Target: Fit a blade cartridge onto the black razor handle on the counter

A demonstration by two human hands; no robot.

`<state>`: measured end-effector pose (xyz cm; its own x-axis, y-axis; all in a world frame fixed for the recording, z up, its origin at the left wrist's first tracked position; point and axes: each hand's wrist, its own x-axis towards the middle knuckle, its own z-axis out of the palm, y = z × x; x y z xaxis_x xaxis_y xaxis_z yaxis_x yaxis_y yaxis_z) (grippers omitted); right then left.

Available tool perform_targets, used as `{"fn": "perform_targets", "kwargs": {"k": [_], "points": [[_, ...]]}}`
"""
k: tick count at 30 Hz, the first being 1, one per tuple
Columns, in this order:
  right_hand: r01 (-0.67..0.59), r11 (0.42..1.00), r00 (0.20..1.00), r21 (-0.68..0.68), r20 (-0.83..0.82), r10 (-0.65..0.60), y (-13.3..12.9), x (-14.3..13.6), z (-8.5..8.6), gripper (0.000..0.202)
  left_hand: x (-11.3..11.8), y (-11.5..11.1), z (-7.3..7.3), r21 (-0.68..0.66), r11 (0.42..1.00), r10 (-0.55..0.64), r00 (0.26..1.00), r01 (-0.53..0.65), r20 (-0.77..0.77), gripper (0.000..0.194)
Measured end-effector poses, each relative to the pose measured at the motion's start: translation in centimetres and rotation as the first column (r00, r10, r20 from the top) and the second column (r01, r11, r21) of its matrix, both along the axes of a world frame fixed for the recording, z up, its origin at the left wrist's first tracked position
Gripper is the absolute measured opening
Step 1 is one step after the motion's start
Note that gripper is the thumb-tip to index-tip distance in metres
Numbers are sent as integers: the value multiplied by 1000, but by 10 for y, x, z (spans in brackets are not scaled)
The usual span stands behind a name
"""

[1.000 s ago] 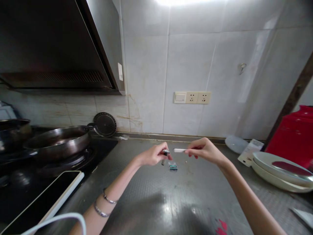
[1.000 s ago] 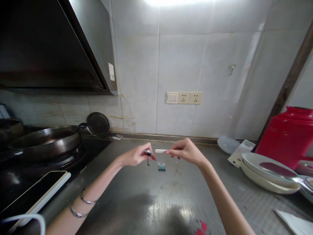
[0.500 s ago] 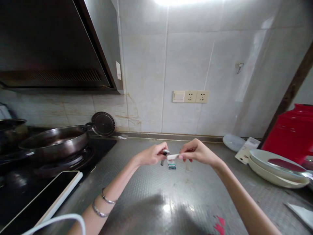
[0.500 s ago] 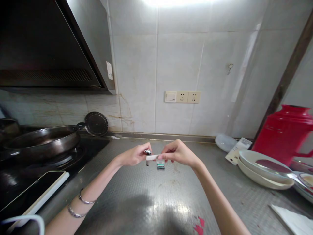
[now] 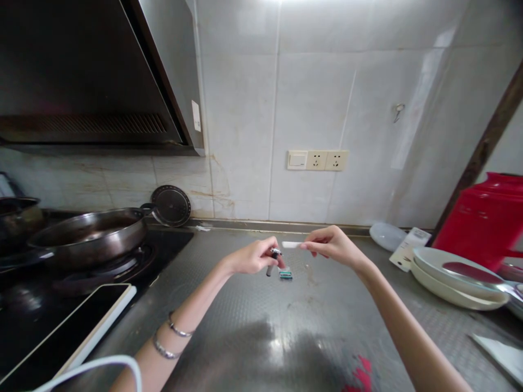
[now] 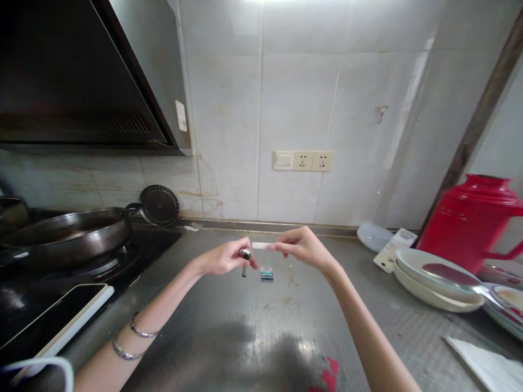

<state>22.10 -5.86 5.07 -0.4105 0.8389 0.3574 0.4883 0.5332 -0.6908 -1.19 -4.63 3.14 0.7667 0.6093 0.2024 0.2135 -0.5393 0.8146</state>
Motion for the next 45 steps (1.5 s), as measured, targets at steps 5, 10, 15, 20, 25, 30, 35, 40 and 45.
{"fn": "perform_targets", "kwargs": {"k": [5, 10, 15, 20, 25, 30, 35, 40, 45], "points": [[-99, 994, 995, -40, 7, 100, 1, 2, 0, 37, 1, -1, 0, -40, 999, -1, 1000, 2, 14, 11], [-45, 997, 999, -55, 8, 45, 8, 12, -4, 37, 0, -1, 0, -90, 995, -43, 995, 51, 87, 9], [10, 1000, 999, -15, -35, -10, 3, 10, -1, 39, 0, 6, -6, -178, 976, -77, 967, 123, 245, 13], [68, 996, 993, 50, -96, -63, 2, -2, -3, 39, 2, 13, -13, -230, 969, -35, 976, 85, 216, 23], [86, 992, 993, 89, -86, -79, 6, -9, -10, 41, 3, 15, -17, -267, 961, -18, 980, 72, 197, 26], [49, 996, 998, 69, -47, -46, 11, -6, -14, 43, 4, 14, -20, -276, 956, -45, 979, 100, 198, 25], [45, 997, 998, 56, -43, -43, 10, -6, -13, 43, 4, 15, -21, -303, 947, -33, 974, 102, 226, 25], [25, 996, 999, 85, -44, -22, 9, -15, -16, 43, 3, 14, -19, -298, 948, -37, 969, 112, 245, 28], [98, 992, 993, 77, -74, -93, 19, 0, -22, 44, -1, 12, -13, -296, 948, -25, 958, 113, 286, 25]]}}
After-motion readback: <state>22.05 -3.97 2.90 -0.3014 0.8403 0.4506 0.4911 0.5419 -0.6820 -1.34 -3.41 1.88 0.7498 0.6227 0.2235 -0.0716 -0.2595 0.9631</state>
